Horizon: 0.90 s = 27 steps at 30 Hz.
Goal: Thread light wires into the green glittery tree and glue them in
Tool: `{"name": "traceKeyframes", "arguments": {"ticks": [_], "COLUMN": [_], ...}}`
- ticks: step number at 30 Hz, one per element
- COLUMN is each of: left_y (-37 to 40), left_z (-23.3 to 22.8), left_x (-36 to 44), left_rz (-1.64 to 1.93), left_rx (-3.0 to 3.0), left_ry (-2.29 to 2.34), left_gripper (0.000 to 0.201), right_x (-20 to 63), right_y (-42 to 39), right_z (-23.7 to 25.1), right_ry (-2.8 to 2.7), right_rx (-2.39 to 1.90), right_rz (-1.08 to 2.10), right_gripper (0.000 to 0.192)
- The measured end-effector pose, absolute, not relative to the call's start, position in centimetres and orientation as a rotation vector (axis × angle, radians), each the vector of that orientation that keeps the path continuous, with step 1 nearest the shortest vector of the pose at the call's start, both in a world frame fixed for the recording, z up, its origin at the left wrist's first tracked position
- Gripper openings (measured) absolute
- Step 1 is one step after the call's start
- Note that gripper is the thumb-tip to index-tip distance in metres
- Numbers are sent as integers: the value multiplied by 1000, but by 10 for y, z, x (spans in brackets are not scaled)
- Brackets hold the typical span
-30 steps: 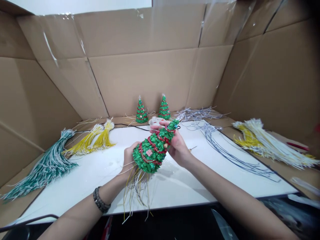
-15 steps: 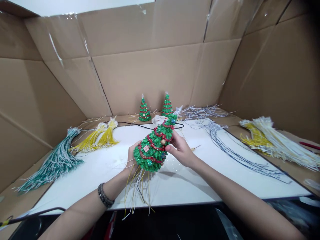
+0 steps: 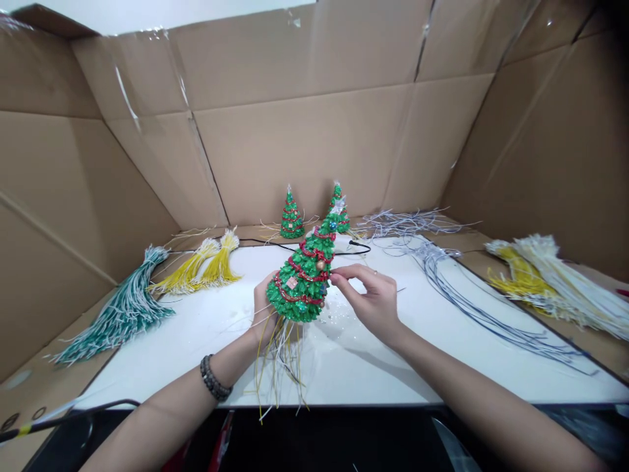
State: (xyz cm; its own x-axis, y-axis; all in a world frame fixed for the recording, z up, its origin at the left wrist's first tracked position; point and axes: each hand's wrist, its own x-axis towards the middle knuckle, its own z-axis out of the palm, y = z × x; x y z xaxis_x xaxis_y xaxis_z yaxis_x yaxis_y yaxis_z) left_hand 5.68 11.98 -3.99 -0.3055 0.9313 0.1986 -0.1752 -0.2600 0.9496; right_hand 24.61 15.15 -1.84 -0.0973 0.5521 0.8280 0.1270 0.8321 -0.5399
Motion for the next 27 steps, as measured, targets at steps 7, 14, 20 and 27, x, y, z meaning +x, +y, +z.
{"name": "traceKeyframes", "arguments": {"ticks": [7, 14, 20, 27], "left_y": [119, 111, 110, 103], "left_z": [-36, -32, -27, -10], "left_x": [47, 35, 29, 32], "left_rz": [1836, 1770, 2042, 2025], "left_rx": [1692, 2526, 2804, 3217], "left_ry": [1360, 1553, 1248, 933], "left_gripper": [36, 43, 44, 28], "right_x": [223, 221, 235, 251], "right_y": [138, 130, 140, 148], "right_z": [-32, -28, -24, -17], "right_ry": [-1649, -1475, -1501, -1412], "right_rx": [-467, -379, -135, -120], "right_rz": [1122, 1491, 1491, 1743], "right_gripper": [78, 98, 97, 103]}}
